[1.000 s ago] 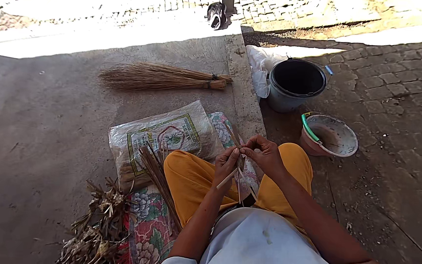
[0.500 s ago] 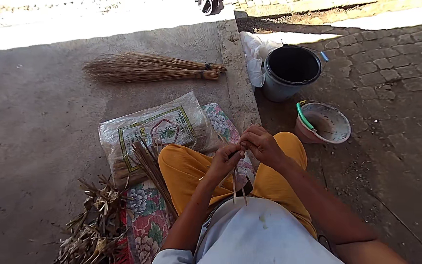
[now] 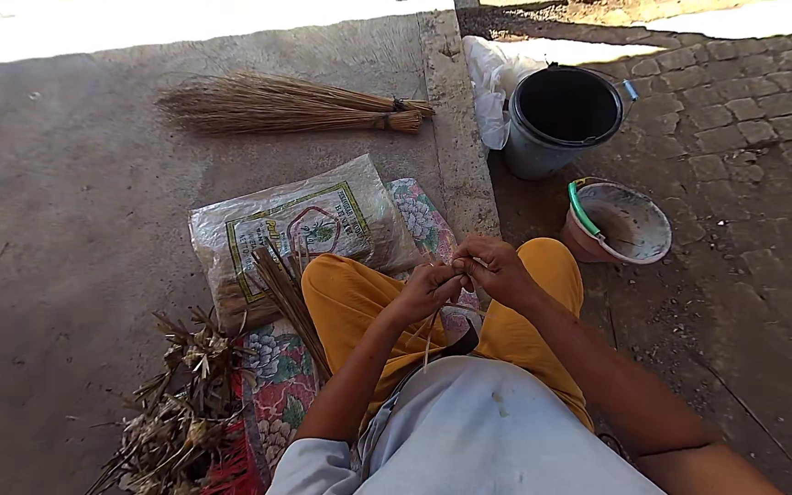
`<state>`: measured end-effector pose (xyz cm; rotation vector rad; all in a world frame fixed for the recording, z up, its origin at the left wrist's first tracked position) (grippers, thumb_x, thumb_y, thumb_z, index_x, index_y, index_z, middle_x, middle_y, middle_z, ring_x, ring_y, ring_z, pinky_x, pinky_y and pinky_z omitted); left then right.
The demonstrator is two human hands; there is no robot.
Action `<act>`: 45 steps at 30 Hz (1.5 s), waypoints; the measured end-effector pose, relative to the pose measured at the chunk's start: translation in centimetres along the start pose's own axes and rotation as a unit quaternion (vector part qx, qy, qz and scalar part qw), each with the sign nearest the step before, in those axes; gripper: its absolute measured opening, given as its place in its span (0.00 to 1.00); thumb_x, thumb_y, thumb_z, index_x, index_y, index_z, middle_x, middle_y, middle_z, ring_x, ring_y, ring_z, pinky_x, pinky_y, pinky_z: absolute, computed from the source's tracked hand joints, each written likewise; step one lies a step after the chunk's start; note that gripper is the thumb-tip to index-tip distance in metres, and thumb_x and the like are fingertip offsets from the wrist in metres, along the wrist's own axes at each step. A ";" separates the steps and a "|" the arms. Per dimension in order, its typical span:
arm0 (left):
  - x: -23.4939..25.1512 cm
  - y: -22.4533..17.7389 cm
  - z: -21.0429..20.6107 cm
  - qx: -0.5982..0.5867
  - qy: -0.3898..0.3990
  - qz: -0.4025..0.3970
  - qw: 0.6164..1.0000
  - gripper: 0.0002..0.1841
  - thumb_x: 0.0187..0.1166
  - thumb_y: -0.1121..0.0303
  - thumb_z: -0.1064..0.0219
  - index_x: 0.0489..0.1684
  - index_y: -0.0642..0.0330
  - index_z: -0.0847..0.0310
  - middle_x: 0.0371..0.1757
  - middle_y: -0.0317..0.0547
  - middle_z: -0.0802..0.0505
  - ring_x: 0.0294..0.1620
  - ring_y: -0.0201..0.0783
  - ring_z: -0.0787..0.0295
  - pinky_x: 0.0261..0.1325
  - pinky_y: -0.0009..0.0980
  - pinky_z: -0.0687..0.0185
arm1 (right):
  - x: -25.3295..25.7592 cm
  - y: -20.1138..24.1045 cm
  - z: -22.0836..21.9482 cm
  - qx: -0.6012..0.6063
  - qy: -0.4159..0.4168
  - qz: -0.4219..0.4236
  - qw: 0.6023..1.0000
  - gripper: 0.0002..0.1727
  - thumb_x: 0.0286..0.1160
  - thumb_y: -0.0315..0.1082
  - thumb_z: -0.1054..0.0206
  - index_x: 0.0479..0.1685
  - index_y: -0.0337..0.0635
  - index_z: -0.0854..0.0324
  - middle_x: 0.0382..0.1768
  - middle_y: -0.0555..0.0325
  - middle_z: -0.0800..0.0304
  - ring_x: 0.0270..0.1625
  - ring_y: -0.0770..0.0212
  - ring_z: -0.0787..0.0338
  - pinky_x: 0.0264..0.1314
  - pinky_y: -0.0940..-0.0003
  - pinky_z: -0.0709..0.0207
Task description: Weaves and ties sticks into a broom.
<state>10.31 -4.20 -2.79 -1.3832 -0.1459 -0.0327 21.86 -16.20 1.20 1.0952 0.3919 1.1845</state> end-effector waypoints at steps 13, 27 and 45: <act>2.6 0.2 0.1 -0.477 -0.341 0.149 0.796 0.23 0.97 0.56 0.61 0.59 0.58 0.19 0.44 0.44 0.06 0.39 0.33 0.07 0.43 0.26 0.12 | 0.2 -0.6 -3.3 -0.167 -0.101 0.060 0.979 0.12 0.70 0.36 0.25 0.49 0.44 0.07 0.45 0.49 0.12 0.54 0.49 0.14 0.67 0.40 0.31; 0.0 -1.5 0.1 -0.024 -0.248 0.073 0.966 0.14 0.83 0.69 0.34 0.61 0.64 0.14 0.60 0.45 0.10 0.59 0.32 0.13 0.64 0.32 0.16 | 0.7 -1.8 0.6 0.098 -0.066 -0.087 0.989 0.06 0.80 0.27 0.34 0.42 0.34 0.13 0.40 0.59 0.11 0.44 0.75 0.12 0.55 0.76 0.17; 0.9 -0.3 -0.6 -0.245 -0.288 0.088 0.922 0.08 0.77 0.82 0.37 0.47 0.68 0.14 0.40 0.44 0.07 0.36 0.30 0.10 0.41 0.26 0.13 | 0.4 -3.2 -0.3 0.231 -0.056 -0.098 0.966 0.05 0.80 0.26 0.35 0.45 0.33 0.16 0.37 0.64 0.10 0.41 0.77 0.12 0.52 0.78 0.16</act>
Point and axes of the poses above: each hand's wrist, its own x-axis towards the middle knuckle, its own z-axis out of the back of the hand, y = z × x, the point moved 2 cm from there along x, towards the middle knuckle
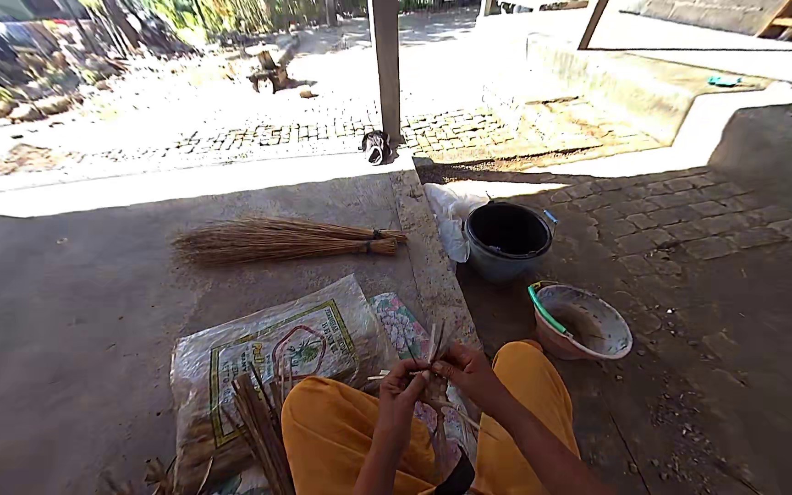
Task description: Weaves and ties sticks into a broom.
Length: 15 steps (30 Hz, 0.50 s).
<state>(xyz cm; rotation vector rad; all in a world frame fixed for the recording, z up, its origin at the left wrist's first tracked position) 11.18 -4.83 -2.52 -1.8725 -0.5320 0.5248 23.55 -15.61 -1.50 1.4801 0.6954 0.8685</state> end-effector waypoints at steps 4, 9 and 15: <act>-0.1 0.6 0.7 -0.008 0.054 0.006 0.998 0.08 0.76 0.81 0.37 0.43 0.63 0.13 0.37 0.39 0.06 0.32 0.27 0.12 0.37 0.23 0.14 | 0.1 0.3 1.1 0.010 0.103 -0.020 0.994 0.09 0.80 0.24 0.39 0.52 0.31 0.16 0.46 0.64 0.10 0.47 0.77 0.12 0.58 0.76 0.17; -0.1 0.8 1.2 0.007 0.082 -0.009 0.997 0.07 0.74 0.82 0.31 0.42 0.66 0.09 0.36 0.40 0.04 0.35 0.28 0.08 0.45 0.26 0.11 | 0.5 0.0 1.5 0.008 0.131 -0.033 0.991 0.06 0.80 0.27 0.34 0.48 0.35 0.16 0.40 0.65 0.09 0.42 0.75 0.11 0.52 0.75 0.15; -0.3 1.1 1.0 0.009 0.047 0.014 0.999 0.05 0.71 0.84 0.29 0.38 0.68 0.09 0.33 0.42 0.04 0.33 0.29 0.08 0.44 0.26 0.11 | 0.5 -0.1 1.3 -0.021 0.117 -0.064 0.991 0.04 0.76 0.27 0.31 0.42 0.35 0.16 0.31 0.66 0.10 0.32 0.75 0.11 0.43 0.77 0.15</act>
Point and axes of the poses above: each hand's wrist, its own x-axis towards the middle knuckle, its own z-axis out of the back of the hand, y = z × x, the point moved 2 cm from there along x, towards the middle knuckle
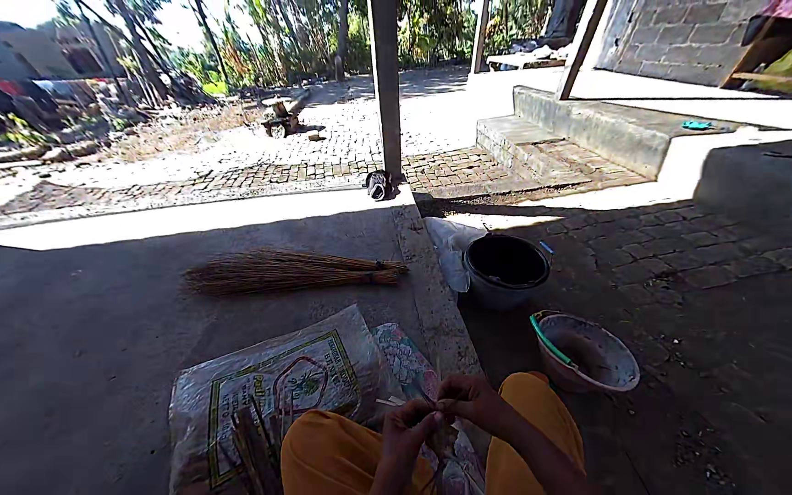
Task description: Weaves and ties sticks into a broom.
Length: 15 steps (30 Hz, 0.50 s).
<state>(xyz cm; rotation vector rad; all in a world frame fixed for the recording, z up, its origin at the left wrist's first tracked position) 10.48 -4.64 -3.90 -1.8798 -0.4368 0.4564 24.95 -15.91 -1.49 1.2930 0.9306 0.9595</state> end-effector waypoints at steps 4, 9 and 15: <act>-0.1 -0.1 0.0 0.000 -0.053 0.012 0.999 0.03 0.71 0.84 0.29 0.34 0.68 0.11 0.29 0.43 0.06 0.30 0.29 0.10 0.40 0.26 0.12 | -0.4 -0.3 -0.2 0.037 0.013 0.015 0.999 0.10 0.77 0.22 0.33 0.53 0.30 0.15 0.41 0.61 0.06 0.42 0.74 0.08 0.54 0.75 0.13; -0.3 -0.1 0.4 -0.019 -0.048 0.067 0.996 0.06 0.81 0.78 0.35 0.38 0.68 0.11 0.31 0.45 0.06 0.31 0.32 0.09 0.39 0.29 0.11 | -0.8 -1.1 -1.5 0.056 -0.069 0.041 0.995 0.08 0.72 0.22 0.28 0.47 0.32 0.10 0.41 0.60 0.04 0.42 0.73 0.07 0.53 0.75 0.12; -0.7 -0.1 0.7 -0.056 -0.011 0.110 0.992 0.09 0.83 0.79 0.39 0.41 0.67 0.11 0.36 0.46 0.04 0.34 0.35 0.06 0.42 0.33 0.08 | -0.7 -1.5 -1.3 0.031 -0.063 0.081 0.994 0.04 0.72 0.22 0.29 0.40 0.34 0.09 0.43 0.61 0.09 0.44 0.77 0.12 0.52 0.80 0.17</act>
Point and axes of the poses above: each hand's wrist, its own x-axis towards the middle knuckle, its own z-axis out of the back of the hand, y = z × x, the point moved 2 cm from there along x, towards the middle knuckle
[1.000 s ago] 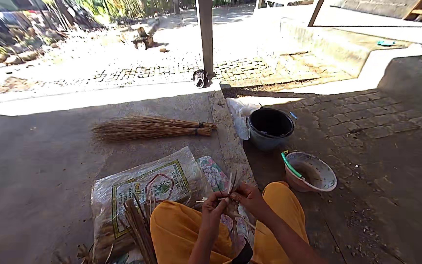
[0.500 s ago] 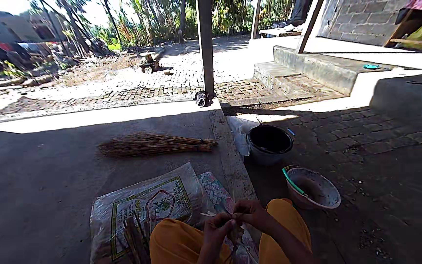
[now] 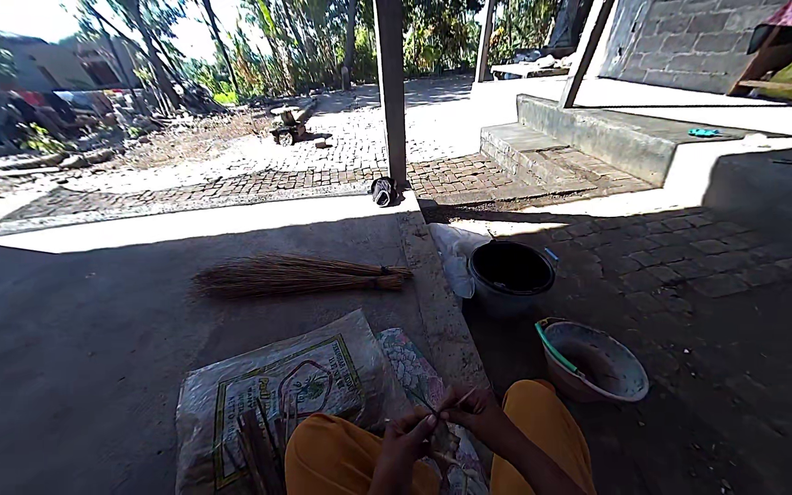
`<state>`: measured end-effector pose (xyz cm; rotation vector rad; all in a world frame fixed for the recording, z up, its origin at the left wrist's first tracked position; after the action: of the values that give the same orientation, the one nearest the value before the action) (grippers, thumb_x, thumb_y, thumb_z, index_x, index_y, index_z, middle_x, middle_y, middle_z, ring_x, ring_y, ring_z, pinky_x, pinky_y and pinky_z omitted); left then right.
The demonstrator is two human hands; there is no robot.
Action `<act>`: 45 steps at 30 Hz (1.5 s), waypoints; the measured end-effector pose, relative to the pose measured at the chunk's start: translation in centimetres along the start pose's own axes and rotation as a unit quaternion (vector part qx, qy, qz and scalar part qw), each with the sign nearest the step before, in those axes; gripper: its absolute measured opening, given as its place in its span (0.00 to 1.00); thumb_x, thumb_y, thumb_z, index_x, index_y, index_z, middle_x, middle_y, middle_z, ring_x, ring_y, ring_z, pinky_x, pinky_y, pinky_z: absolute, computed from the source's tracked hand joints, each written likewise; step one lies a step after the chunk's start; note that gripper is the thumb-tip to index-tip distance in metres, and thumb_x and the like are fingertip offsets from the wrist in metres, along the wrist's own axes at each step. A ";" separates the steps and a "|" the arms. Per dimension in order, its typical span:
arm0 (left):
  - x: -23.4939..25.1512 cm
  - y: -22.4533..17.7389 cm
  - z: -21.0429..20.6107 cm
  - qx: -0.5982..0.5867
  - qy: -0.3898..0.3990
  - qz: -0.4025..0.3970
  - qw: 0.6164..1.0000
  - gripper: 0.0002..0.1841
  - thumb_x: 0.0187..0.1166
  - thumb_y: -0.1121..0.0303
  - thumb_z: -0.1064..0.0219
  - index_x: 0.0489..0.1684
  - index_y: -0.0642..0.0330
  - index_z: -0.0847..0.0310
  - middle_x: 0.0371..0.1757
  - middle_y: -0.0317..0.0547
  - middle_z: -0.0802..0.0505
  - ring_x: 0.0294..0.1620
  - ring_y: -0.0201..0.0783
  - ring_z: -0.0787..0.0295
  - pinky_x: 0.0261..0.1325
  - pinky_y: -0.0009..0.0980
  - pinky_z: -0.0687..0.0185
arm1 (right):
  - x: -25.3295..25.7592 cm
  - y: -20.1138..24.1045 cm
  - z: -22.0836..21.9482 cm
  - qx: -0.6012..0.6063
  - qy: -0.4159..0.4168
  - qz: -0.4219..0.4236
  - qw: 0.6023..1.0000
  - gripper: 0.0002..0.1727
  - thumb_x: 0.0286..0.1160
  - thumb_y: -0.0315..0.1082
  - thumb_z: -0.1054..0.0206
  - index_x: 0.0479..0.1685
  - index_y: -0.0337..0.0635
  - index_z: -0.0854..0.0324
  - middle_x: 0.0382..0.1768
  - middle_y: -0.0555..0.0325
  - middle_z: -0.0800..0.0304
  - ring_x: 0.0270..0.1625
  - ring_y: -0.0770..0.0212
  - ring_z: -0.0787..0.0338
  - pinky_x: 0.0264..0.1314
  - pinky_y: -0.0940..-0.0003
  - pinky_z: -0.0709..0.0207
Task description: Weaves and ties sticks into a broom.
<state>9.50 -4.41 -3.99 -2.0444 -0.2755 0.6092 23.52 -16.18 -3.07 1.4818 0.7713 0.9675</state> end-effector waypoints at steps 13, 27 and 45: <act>0.5 0.4 -0.1 -0.006 0.042 0.037 0.998 0.09 0.87 0.76 0.44 0.47 0.64 0.15 0.39 0.44 0.05 0.38 0.34 0.07 0.47 0.32 0.09 | -0.2 -0.2 -0.2 -0.107 -0.004 0.124 0.987 0.05 0.72 0.25 0.28 0.37 0.32 0.08 0.43 0.55 0.07 0.50 0.73 0.10 0.59 0.80 0.17; 1.8 -0.4 -0.2 0.278 0.025 -0.152 0.948 0.05 0.73 0.71 0.27 0.39 0.63 0.08 0.53 0.42 0.08 0.51 0.28 0.14 0.59 0.27 0.19 | 0.7 1.9 0.5 -0.138 0.024 -0.115 0.983 0.08 0.82 0.28 0.37 0.49 0.31 0.18 0.39 0.57 0.13 0.39 0.73 0.16 0.49 0.76 0.21; 1.2 -0.7 -1.5 0.054 -0.039 -0.154 0.986 0.04 0.73 0.84 0.32 0.35 0.68 0.14 0.29 0.41 0.07 0.26 0.30 0.10 0.34 0.26 0.11 | 0.1 2.3 1.2 0.000 -0.017 -0.028 0.999 0.07 0.76 0.22 0.32 0.44 0.33 0.09 0.45 0.59 0.05 0.47 0.74 0.09 0.57 0.78 0.15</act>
<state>11.40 -4.64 -3.09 -1.8281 -0.5809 0.5002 24.49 -16.94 -0.76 1.4656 0.7834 0.8982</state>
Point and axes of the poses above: each hand's wrist, its own x-axis towards the middle knuckle, its own z-axis out of the back of the hand, y = z × x, the point moved 2 cm from there along x, towards the middle knuckle
